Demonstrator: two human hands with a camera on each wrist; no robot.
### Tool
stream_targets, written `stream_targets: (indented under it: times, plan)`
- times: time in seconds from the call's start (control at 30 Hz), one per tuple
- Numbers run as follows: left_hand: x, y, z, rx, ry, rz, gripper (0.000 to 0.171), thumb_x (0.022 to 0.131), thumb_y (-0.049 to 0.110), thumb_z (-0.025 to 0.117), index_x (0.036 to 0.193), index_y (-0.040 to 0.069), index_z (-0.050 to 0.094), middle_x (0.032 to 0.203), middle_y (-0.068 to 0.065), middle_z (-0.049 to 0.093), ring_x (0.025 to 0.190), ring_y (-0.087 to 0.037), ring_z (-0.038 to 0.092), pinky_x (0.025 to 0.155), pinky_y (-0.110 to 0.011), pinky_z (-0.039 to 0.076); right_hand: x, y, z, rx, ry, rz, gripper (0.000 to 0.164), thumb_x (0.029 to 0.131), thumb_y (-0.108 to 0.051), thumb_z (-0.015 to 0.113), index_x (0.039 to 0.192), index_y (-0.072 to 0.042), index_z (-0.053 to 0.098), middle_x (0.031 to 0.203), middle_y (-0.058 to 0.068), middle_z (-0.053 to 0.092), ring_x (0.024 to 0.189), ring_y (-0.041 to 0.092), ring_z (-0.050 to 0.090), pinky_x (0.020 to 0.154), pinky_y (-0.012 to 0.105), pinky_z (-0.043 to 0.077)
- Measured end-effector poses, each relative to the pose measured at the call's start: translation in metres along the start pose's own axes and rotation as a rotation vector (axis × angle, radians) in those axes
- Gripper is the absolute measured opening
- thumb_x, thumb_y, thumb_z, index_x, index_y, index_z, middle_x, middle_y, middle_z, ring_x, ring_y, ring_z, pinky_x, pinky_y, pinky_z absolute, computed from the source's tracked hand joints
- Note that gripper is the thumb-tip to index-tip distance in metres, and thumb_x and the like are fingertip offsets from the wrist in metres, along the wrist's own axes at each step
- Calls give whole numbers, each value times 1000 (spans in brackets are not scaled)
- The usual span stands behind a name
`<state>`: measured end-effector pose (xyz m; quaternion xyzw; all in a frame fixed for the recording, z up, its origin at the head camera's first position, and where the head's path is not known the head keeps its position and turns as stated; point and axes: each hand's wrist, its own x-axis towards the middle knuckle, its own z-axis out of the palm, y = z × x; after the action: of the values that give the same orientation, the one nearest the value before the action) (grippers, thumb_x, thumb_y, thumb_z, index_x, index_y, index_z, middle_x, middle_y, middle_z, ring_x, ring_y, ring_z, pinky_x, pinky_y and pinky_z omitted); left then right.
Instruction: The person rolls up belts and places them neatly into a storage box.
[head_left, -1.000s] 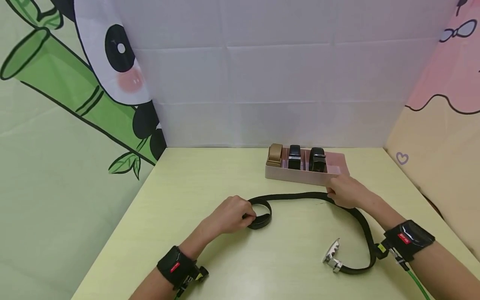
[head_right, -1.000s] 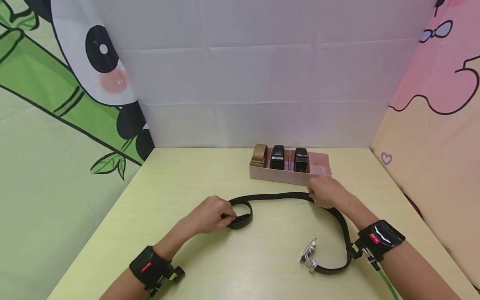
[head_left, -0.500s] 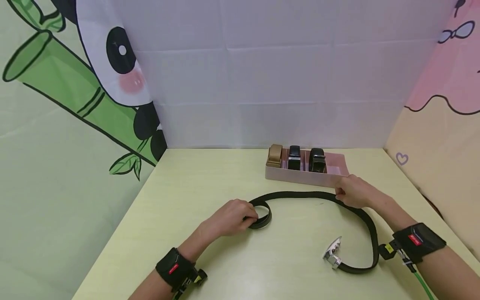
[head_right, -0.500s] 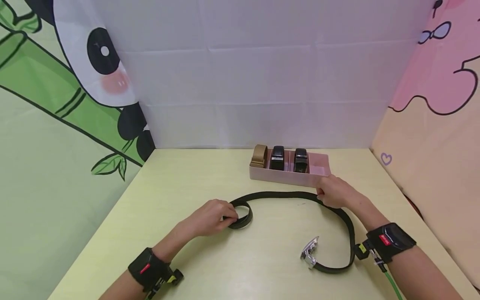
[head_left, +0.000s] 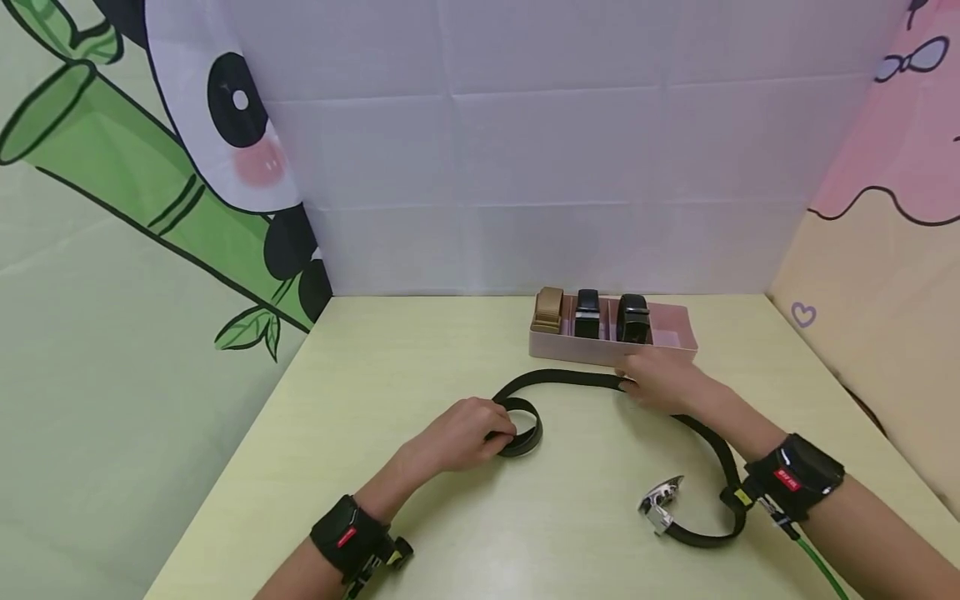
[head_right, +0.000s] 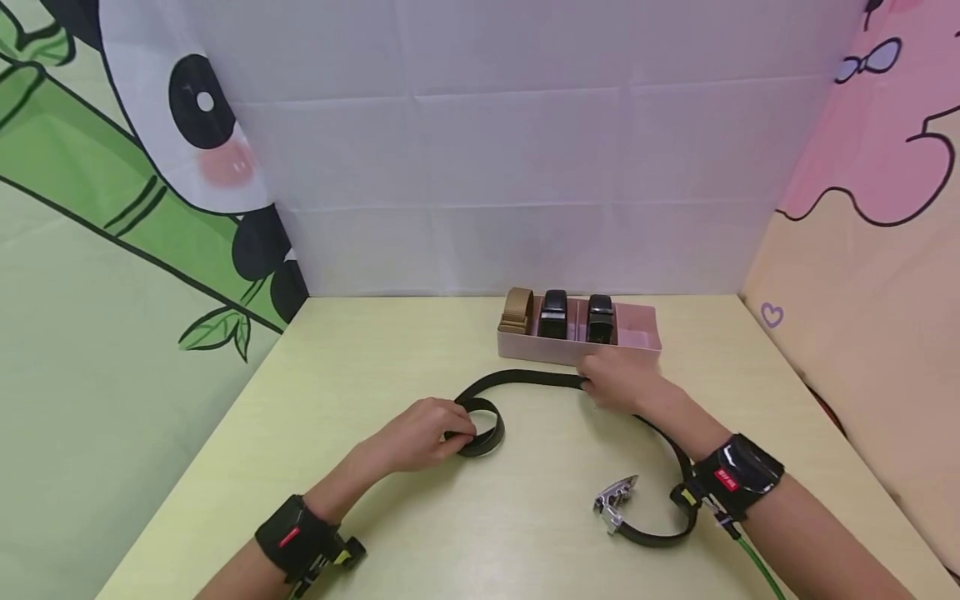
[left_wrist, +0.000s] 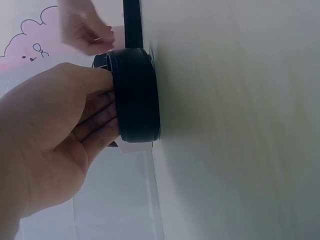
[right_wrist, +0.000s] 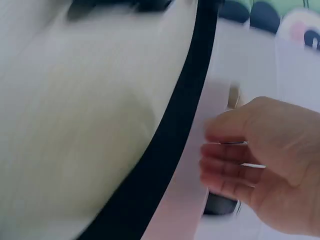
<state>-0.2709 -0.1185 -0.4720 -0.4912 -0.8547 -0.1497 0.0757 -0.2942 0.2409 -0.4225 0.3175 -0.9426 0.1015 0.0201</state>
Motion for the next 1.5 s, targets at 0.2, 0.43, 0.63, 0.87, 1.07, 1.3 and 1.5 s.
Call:
stream_targets:
  times: [0.2, 0.43, 0.63, 0.87, 1.07, 1.3, 1.5]
  plan:
    - [-1, 0, 1, -2, -7, -12, 15, 101, 4, 79, 94, 15, 86, 88, 5, 77, 79, -5, 63, 77, -19, 52, 41, -61, 17, 238, -65, -151, 28, 107, -17, 77, 79, -16, 74, 65, -14, 56, 57, -2, 44, 58, 19, 38]
    - [1, 1, 2, -17, -7, -6, 15, 101, 3, 79, 96, 15, 87, 90, 5, 79, 81, -5, 67, 78, -18, 54, 58, -79, 37, 241, -133, -57, 39, 105, -11, 74, 67, -18, 65, 60, -12, 50, 53, 2, 41, 57, 20, 36]
    - [1, 1, 0, -37, -18, -11, 14, 102, 4, 79, 98, 14, 88, 94, 4, 82, 86, -7, 73, 82, -20, 58, 59, -73, 40, 281, -164, -54, 32, 104, -11, 74, 73, -14, 74, 66, -11, 59, 58, 1, 48, 60, 20, 41]
    - [1, 0, 1, -28, -25, 3, 15, 103, 5, 77, 97, 14, 87, 94, 4, 82, 85, -5, 72, 82, -20, 58, 59, -54, 27, 148, 41, -97, 8, 103, -5, 78, 97, -3, 82, 82, 3, 77, 71, 12, 67, 69, 31, 58]
    - [-2, 1, 3, -40, -29, -14, 15, 103, 5, 77, 97, 14, 88, 95, 4, 83, 85, -5, 72, 83, -21, 60, 64, -33, 32, -76, 37, -33, 3, 99, -5, 83, 99, -3, 81, 93, 7, 80, 83, 20, 75, 75, 38, 63]
    - [-1, 0, 4, -66, -21, -27, 15, 103, 5, 78, 100, 13, 89, 99, 4, 85, 90, -7, 77, 84, -21, 61, 68, -13, 31, -23, -62, 30, 28, 101, -7, 83, 77, -10, 69, 71, -4, 58, 65, 11, 49, 63, 26, 42]
    - [-1, 0, 0, -88, -19, -37, 17, 101, 4, 77, 96, 14, 89, 97, 4, 86, 84, -2, 72, 79, -16, 56, 56, 3, 18, -31, -121, 116, 36, 104, -7, 78, 72, -13, 62, 69, -4, 50, 62, 12, 47, 60, 27, 39]
